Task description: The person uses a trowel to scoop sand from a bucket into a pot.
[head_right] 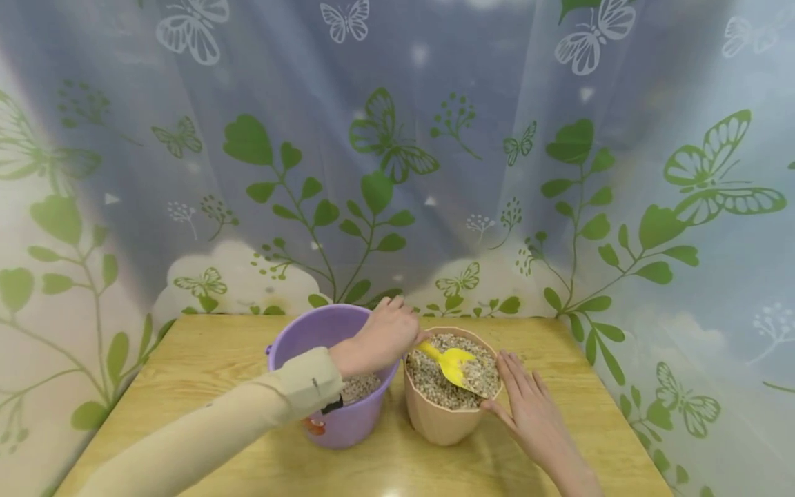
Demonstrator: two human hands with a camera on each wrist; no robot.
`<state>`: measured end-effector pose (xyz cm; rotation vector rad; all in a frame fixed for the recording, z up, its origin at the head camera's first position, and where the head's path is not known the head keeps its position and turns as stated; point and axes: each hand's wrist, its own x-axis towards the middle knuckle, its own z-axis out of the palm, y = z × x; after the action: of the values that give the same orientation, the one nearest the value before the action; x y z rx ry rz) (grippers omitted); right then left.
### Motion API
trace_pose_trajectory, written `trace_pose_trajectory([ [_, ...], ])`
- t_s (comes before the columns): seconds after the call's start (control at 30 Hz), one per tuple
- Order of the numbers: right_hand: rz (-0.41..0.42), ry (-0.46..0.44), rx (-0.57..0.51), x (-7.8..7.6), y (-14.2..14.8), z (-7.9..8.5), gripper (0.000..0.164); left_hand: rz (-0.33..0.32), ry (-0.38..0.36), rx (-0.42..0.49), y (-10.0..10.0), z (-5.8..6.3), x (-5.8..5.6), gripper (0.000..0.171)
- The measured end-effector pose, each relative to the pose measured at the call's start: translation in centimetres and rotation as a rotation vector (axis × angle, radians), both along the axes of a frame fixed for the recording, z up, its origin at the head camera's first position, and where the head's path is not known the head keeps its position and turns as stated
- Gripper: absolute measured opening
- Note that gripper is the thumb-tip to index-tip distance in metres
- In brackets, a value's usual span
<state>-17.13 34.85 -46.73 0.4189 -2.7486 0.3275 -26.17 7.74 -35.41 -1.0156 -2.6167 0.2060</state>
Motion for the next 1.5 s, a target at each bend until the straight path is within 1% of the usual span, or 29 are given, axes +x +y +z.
trace_pose_trajectory([
  [0.13,-0.002,-0.006,0.001,0.0,-0.1,0.1,0.08,-0.02,0.079,-0.038,0.5,0.6,0.1,0.046],
  [0.17,-0.003,-0.007,0.0,0.0,-0.1,0.2,0.08,-0.016,0.078,-0.057,0.6,1.2,0.4,0.045],
  [0.23,-0.003,-0.01,-0.003,0.0,-0.1,0.2,0.08,-0.027,0.098,-0.08,0.6,1.6,0.4,0.04],
  [0.3,-0.002,-0.013,-0.005,0.1,-0.1,0.2,0.08,-0.035,0.093,-0.098,0.6,1.9,0.4,0.027],
  [0.4,-0.001,-0.023,-0.008,0.1,-0.1,0.2,0.08,-0.041,0.059,-0.123,0.3,2.4,0.3,0.007],
  [0.47,-0.001,-0.021,-0.005,0.1,0.0,0.1,0.08,-0.03,0.038,-0.14,-0.1,2.8,0.3,0.003],
  [0.5,-0.001,-0.018,-0.007,0.1,0.0,0.1,0.08,-0.024,0.035,-0.151,-0.3,2.9,0.3,0.003],
  [0.6,-0.001,-0.021,-0.012,0.1,-0.1,0.1,0.08,-0.001,0.045,-0.172,-1.1,3.4,0.2,0.004],
  [0.73,-0.002,-0.02,-0.018,0.1,-0.1,0.2,0.081,0.013,0.108,-0.179,-2.1,4.0,0.2,0.017],
  [0.87,0.001,-0.007,-0.017,0.1,-0.1,0.2,0.081,0.002,0.217,-0.189,-2.7,4.5,0.1,0.029],
  [0.97,0.004,-0.005,-0.015,0.0,-0.1,0.2,0.08,-0.006,0.291,-0.212,-2.9,4.8,0.2,0.03],
  [1.07,0.006,-0.004,-0.007,0.0,-0.1,0.3,0.08,0.005,0.341,-0.216,-3.2,5.2,0.4,0.024],
  [1.13,0.007,-0.006,-0.004,-0.1,-0.1,0.3,0.08,0.028,0.341,-0.195,-3.6,5.4,0.3,0.014],
  [1.17,0.009,-0.004,-0.002,-0.1,-0.1,0.3,0.08,0.041,0.338,-0.173,-3.8,5.4,0.2,0.012],
  [1.2,0.01,-0.003,0.001,-0.1,-0.1,0.3,0.079,0.054,0.322,-0.153,-4.1,5.5,0.1,0.014],
  [1.27,0.013,-0.001,0.002,-0.1,-0.1,0.2,0.079,0.082,0.272,-0.102,-4.8,5.4,-0.1,0.023],
  [1.37,0.018,0.009,0.009,-0.1,0.0,0.2,0.079,0.105,0.195,0.007,-6.4,5.0,-0.3,0.039],
  [1.4,0.019,0.013,0.012,-0.1,0.0,0.3,0.079,0.109,0.168,0.041,-7.0,4.8,-0.3,0.039],
  [1.5,0.026,0.03,0.031,0.0,-0.3,0.6,0.079,0.113,0.125,0.143,-9.0,4.1,-0.3,0.037],
])
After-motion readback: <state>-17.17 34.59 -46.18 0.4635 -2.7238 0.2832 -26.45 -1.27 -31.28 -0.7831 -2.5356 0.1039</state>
